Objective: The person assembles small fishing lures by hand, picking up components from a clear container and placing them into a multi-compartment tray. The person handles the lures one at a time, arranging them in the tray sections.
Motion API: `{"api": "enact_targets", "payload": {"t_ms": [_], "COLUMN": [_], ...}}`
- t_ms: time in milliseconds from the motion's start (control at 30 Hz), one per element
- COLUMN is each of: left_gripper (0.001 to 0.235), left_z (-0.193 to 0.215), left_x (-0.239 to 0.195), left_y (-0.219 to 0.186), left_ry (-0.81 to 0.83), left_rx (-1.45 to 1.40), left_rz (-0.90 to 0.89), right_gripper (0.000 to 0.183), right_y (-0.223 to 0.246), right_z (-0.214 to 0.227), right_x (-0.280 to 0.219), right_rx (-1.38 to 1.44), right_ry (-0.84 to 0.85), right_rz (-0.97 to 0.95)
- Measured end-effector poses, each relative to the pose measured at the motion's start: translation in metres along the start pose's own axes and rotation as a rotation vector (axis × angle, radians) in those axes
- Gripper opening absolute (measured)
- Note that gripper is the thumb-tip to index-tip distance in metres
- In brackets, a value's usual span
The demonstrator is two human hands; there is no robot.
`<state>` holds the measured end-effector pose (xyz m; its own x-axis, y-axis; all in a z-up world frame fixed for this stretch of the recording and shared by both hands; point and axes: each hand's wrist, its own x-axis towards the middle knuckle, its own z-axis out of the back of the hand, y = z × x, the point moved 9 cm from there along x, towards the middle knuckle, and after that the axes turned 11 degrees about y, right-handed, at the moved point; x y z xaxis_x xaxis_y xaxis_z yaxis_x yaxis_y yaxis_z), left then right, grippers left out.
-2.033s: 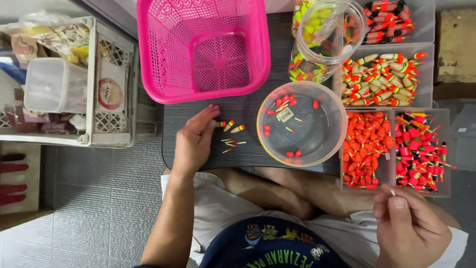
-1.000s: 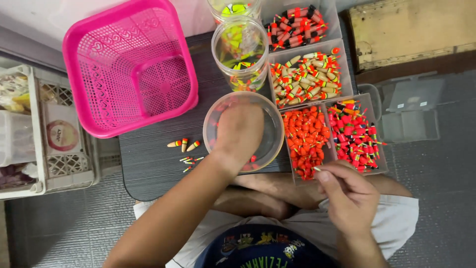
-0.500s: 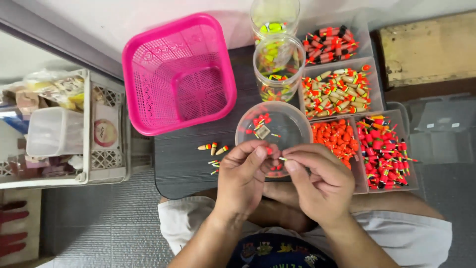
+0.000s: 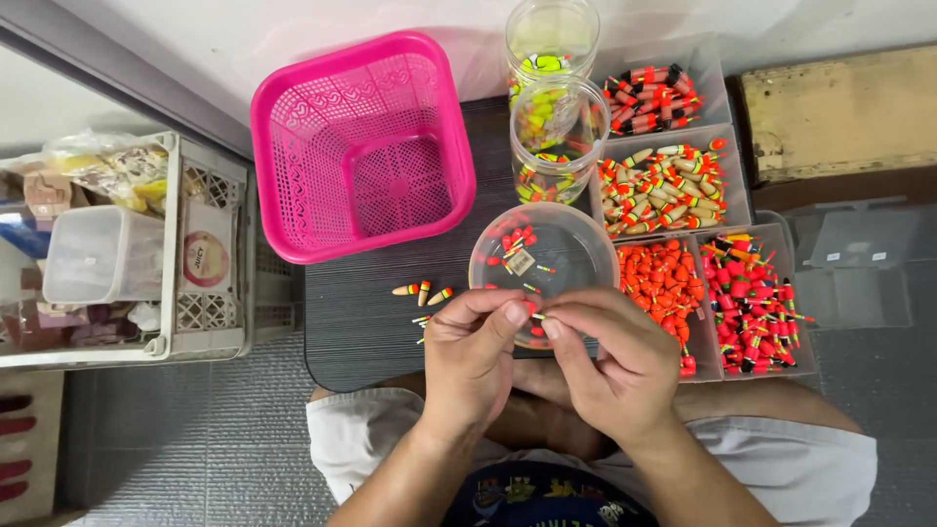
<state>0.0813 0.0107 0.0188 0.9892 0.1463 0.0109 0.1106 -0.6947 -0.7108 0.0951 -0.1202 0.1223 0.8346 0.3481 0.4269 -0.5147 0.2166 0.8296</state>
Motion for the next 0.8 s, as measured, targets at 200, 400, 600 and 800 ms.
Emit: {"api": "enact_targets", "payload": {"t_ms": [200,400,600,800], "left_gripper": [0.011,0.012,0.007,0.014], "left_z": [-0.004,-0.005,-0.039,-0.039], "left_x": [-0.002,-0.006,-0.005,0.004], "left_y": [-0.002,-0.010,-0.048,-0.059], "left_ry": [0.042,0.075,0.257,0.267], "left_rx": [0.020,0.092,0.600,0.630], "left_rz": [-0.001,-0.005,-0.172,-0.336], "right_gripper": [0.007,0.007,0.012,0.009], "right_y": [-0.004,0.004,0.015,-0.001], "right_z": [0.001,0.000,0.000,0.001], "right_x": [-0.005,-0.001,0.001,0.005], "right_rx": [0.094,0.065,-0.013,0.103], "right_ry": [-0.038,0.002,0.032,-0.021], "right_rz": [-0.026,-0.007,0.052,0.079]}}
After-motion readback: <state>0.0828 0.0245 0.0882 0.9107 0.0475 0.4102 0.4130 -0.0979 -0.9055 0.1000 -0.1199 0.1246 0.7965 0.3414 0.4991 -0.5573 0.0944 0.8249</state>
